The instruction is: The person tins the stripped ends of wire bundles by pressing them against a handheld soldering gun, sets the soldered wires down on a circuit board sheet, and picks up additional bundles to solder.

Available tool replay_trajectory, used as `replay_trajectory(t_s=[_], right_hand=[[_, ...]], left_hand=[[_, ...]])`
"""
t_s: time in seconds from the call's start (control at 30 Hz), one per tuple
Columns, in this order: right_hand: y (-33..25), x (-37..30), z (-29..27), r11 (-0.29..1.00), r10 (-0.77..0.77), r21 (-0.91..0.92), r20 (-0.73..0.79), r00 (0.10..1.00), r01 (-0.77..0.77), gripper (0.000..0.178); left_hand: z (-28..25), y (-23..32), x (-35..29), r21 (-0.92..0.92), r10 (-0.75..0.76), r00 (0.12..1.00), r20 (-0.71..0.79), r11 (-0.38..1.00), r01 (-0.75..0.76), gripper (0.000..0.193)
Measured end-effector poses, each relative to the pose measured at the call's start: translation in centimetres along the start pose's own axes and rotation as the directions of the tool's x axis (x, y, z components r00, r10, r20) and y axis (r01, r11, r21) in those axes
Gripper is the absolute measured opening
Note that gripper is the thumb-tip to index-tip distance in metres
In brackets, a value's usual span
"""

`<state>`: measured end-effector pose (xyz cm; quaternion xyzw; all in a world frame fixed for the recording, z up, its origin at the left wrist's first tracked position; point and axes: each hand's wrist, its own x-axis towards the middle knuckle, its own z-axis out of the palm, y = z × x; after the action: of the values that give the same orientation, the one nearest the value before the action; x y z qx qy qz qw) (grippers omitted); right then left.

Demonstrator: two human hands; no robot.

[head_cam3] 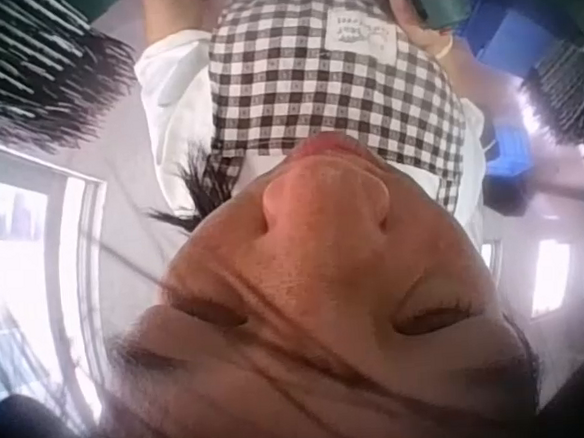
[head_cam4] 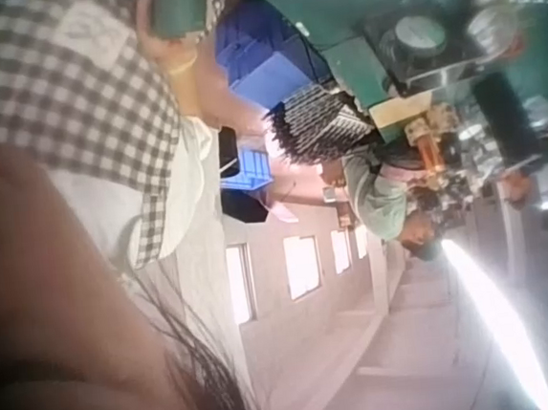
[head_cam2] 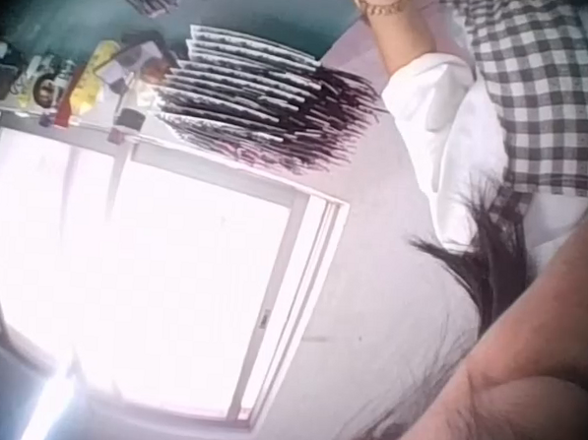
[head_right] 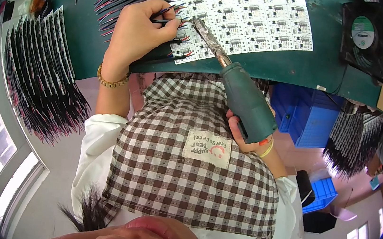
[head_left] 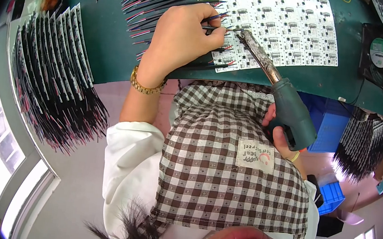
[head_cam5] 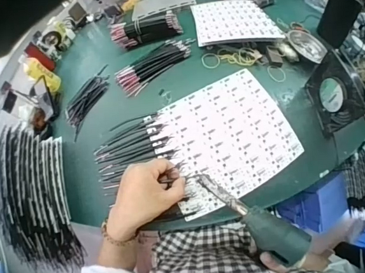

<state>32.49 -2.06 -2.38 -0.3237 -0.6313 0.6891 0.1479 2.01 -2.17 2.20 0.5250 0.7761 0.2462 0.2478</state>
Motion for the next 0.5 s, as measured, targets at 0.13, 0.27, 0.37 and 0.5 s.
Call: replay_trajectory(t_s=[0.13,0.27,0.37,0.5], right_hand=[[-1.8,1.3,-0.3,0.974,-0.203,0.105,0.010,0.979,0.200,0.058],[-1.2,1.2,-0.4,0.970,-0.236,0.040,-0.057,0.970,0.238,0.068],[-1.3,1.2,-0.4,0.970,-0.177,0.161,-0.054,0.983,0.184,0.075],[-0.7,0.7,-0.3,0.976,-0.158,0.141,-0.079,0.984,0.168,0.077]], left_hand=[[0.3,0.0,0.2,0.027,0.052,0.998,-0.043,0.998,-0.051,0.015],[0.2,0.3,0.1,0.037,0.037,0.999,-0.032,0.999,-0.036,0.015],[0.3,0.1,0.0,0.052,0.049,0.998,-0.030,0.998,-0.047,0.016],[0.4,0.4,-0.6,0.040,0.052,0.999,-0.004,0.998,-0.052,0.017]])
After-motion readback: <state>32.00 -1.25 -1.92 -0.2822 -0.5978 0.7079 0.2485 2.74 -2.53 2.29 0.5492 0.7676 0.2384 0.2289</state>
